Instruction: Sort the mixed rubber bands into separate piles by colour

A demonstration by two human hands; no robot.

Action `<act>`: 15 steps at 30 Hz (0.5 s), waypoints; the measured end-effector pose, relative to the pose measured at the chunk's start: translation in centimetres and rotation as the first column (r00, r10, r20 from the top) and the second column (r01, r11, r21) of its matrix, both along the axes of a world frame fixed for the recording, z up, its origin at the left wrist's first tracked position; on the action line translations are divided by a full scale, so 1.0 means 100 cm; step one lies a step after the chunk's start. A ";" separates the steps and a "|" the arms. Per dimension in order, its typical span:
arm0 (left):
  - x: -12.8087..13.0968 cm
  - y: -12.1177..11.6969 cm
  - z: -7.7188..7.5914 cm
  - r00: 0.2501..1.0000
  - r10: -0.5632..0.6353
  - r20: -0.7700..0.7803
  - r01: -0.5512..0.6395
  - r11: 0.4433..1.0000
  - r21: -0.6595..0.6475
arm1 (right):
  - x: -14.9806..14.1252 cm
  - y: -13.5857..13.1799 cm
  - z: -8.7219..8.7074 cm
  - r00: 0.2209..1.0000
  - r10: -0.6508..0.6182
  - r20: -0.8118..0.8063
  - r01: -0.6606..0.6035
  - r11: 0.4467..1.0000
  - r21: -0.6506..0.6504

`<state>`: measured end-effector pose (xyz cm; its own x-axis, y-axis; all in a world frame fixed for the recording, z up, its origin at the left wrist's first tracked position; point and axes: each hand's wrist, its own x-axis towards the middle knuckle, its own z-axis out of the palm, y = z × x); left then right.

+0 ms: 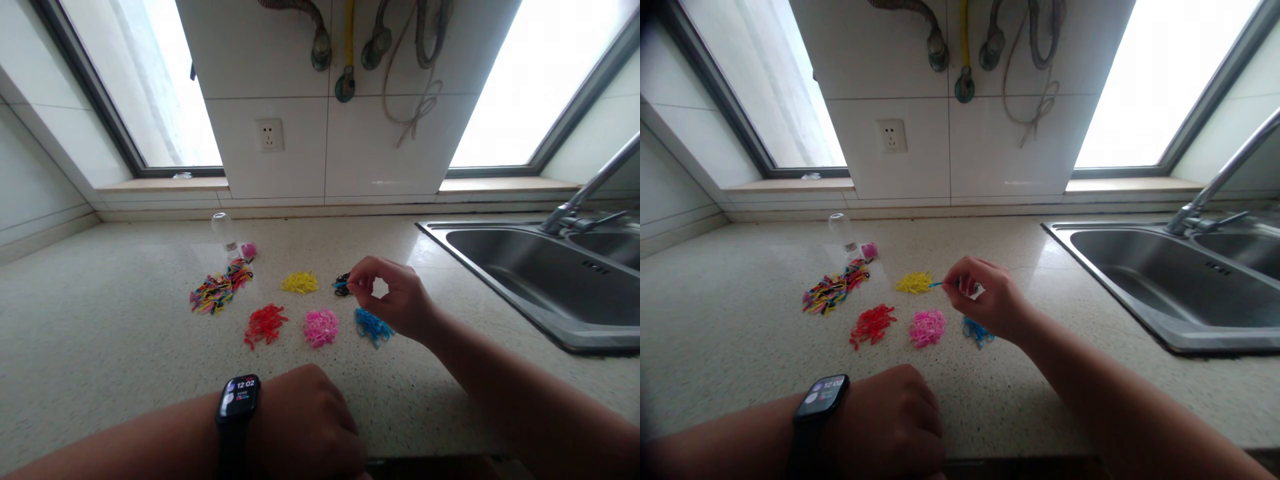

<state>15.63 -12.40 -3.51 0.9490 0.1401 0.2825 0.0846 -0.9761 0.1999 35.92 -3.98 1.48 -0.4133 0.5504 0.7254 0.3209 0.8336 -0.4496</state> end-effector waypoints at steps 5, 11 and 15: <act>0.000 -0.001 0.000 1.000 0.005 -0.003 -0.005 1.000 0.000 | 0.000 -0.001 0.002 1.000 0.000 -0.019 0.000 1.000 0.005; 0.001 -0.004 0.001 1.000 0.004 -0.009 -0.003 0.997 0.083 | 0.002 0.003 0.000 0.999 -0.036 -0.030 0.036 0.999 0.015; 0.004 -0.009 0.009 1.000 -0.029 -0.006 0.030 0.971 0.236 | 0.002 0.006 -0.001 0.998 -0.054 -0.036 0.054 0.999 0.002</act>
